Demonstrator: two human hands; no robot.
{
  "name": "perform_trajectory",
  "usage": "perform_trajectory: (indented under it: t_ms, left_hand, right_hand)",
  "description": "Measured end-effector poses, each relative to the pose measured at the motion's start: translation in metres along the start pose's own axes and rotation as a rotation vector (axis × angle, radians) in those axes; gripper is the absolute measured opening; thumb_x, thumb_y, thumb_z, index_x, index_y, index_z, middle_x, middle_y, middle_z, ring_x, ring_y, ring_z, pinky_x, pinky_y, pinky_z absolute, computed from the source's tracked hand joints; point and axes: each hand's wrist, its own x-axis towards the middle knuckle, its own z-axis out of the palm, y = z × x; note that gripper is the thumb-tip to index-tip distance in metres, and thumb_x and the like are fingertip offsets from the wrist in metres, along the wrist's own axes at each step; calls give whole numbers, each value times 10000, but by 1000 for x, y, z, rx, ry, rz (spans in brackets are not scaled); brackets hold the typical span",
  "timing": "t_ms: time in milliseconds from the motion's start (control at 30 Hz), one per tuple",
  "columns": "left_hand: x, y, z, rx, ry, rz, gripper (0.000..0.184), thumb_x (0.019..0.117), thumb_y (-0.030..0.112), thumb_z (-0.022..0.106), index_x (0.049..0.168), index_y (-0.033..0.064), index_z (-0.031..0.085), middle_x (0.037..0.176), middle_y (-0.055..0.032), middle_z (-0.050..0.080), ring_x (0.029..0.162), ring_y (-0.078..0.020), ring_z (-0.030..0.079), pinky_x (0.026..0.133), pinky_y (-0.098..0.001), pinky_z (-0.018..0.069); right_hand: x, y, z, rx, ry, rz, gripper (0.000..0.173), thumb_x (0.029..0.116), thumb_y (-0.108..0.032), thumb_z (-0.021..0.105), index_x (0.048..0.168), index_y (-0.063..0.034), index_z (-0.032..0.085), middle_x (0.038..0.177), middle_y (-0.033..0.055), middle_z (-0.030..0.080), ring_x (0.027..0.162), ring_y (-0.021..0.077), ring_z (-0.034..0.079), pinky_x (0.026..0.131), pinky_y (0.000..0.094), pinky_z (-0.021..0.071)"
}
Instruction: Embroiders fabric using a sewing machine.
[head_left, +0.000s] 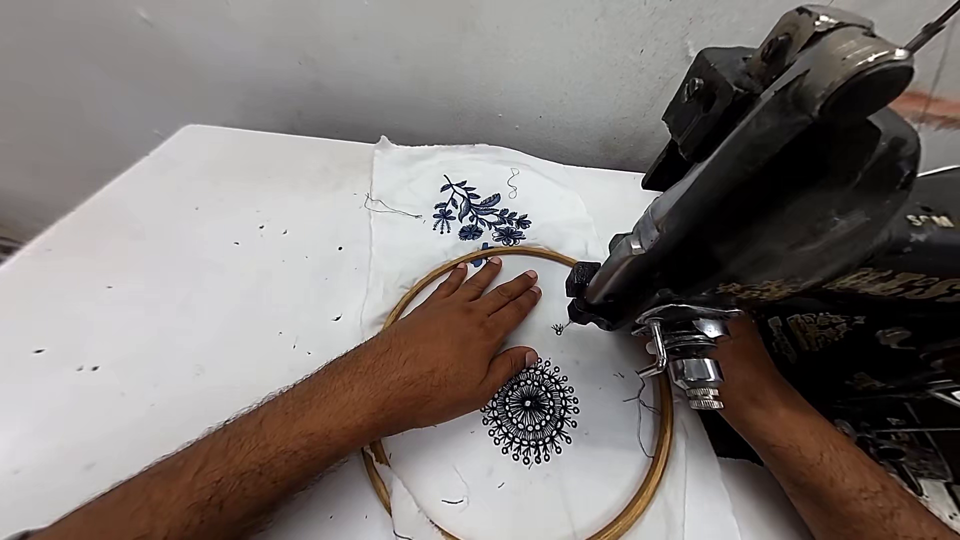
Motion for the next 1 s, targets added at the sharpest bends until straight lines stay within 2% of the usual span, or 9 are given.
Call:
perform_trajectory:
  t_ms: [167,300,367,467,600,800,833,900,1000]
  left_hand:
    - [-1,0,-4,18,-27,-7,662,1076,537,287,1593,140,403,1677,-23,329,1564,-303,253,1247,-587,212]
    - [-3,0,-5,18,-33,-12,664,1076,536,290,1596,139,398,1677,-24,329,1563,-304,254,1247,-589,214]
    - [-3,0,-5,16,-35,-13,661,1076,530,290,1597,137,395,1679,-20,325,1565,-304,249,1248,-588,205]
    - [-1,1,-4,14,-23,-11,657,1075,526,292,1595,139,400,1677,-18,331,1563,-302,254,1246,-587,210]
    - [0,1,-1,5,-7,-4,655,1076,529,287,1597,146,398,1676,-18,333,1563,-299,258,1248,-585,205]
    - [-2,2,-6,9,-35,-11,652,1075,522,306,1593,139,403,1675,-21,334,1564,-298,252,1252,-579,201]
    - [-2,2,-6,12,-44,-15,651,1076,521,302,1596,141,398,1677,-19,330,1565,-298,249,1251,-580,204]
    - [-3,2,-7,16,-49,-21,653,1076,523,296,1600,146,391,1680,-14,323,1566,-298,248,1246,-584,219]
    - [-4,2,-7,16,-47,-14,653,1076,522,296,1598,141,395,1679,-15,326,1564,-298,253,1242,-593,222]
  right_hand:
    - [-1,5,2,-23,-10,-31,181,808,22,731,973,17,657,832,106,643,782,127,628,725,312,508]
    - [-2,5,2,12,-27,-2,191,808,36,700,991,9,650,846,68,633,800,72,615,742,246,500]
    - [-2,3,0,19,-34,0,187,817,34,712,996,21,659,862,90,642,811,85,615,755,260,493]
    - [1,7,2,47,-10,-44,186,823,-73,712,994,-15,671,870,53,651,820,34,619,759,205,495]
    - [2,8,2,80,7,-25,158,856,-94,679,1002,-43,647,854,12,626,791,-28,598,725,147,480]
    - [1,7,3,1,-1,-56,193,813,-57,708,994,-10,656,872,63,646,814,43,622,752,207,496]
    - [1,6,3,-11,2,-62,185,808,-24,720,980,11,663,856,91,653,802,85,630,742,252,500]
    - [0,6,3,-43,-6,-58,161,807,5,707,960,-1,656,824,76,633,777,82,619,716,249,497]
    - [-2,4,1,-120,-17,-109,148,799,23,701,945,15,678,840,134,652,800,181,646,731,353,513]
